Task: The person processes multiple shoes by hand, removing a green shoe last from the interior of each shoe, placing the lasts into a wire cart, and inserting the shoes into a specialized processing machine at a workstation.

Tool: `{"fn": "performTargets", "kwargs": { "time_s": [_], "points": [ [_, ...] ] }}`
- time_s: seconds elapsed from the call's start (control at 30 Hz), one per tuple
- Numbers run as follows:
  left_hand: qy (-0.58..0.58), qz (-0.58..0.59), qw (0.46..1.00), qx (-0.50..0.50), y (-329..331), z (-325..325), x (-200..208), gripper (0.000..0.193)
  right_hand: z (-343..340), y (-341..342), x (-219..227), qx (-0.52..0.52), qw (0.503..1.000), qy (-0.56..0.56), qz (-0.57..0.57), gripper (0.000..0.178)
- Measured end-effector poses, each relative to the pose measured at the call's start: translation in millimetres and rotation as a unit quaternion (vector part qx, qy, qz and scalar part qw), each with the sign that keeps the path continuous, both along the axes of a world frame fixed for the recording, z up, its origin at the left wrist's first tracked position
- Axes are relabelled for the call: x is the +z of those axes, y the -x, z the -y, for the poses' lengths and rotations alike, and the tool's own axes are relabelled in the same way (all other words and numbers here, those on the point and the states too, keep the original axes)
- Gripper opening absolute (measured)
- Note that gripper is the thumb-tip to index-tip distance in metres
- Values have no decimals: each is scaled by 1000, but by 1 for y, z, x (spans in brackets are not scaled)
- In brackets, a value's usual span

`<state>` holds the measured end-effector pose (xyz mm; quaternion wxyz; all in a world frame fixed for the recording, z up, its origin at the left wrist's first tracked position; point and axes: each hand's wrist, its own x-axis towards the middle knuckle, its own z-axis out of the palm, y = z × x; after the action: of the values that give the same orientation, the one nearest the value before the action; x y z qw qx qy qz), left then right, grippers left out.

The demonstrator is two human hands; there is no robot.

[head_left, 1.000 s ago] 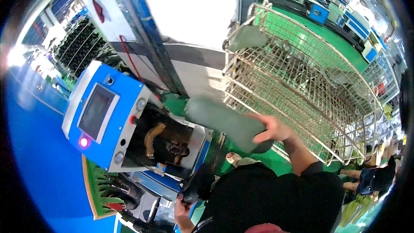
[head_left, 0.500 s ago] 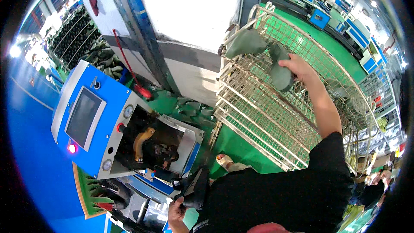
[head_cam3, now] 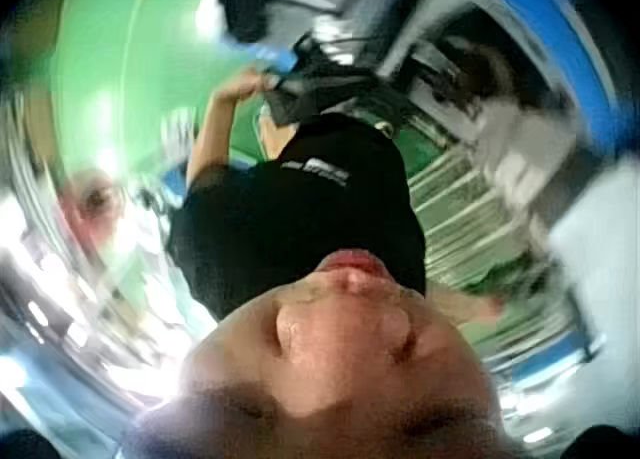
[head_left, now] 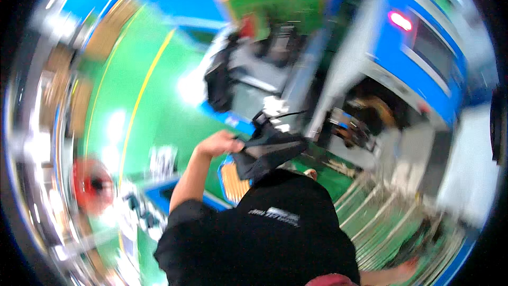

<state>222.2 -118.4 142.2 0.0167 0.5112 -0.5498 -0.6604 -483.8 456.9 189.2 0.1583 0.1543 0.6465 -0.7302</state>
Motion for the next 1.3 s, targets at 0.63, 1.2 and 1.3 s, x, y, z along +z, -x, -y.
{"fn": "performTargets", "kwargs": {
  "time_s": [0.63,1.2,1.3],
  "points": [
    [324,390,861,-36,-49,101,-142,62,412,-220,-42,751,530,-329,-215,54],
    [154,553,758,308,-208,-359,53,70,407,-217,-125,839,254,-369,-308,54],
    [102,598,686,402,-243,-466,78,63,428,-230,-152,841,28,-346,-415,50]
  ]
}}
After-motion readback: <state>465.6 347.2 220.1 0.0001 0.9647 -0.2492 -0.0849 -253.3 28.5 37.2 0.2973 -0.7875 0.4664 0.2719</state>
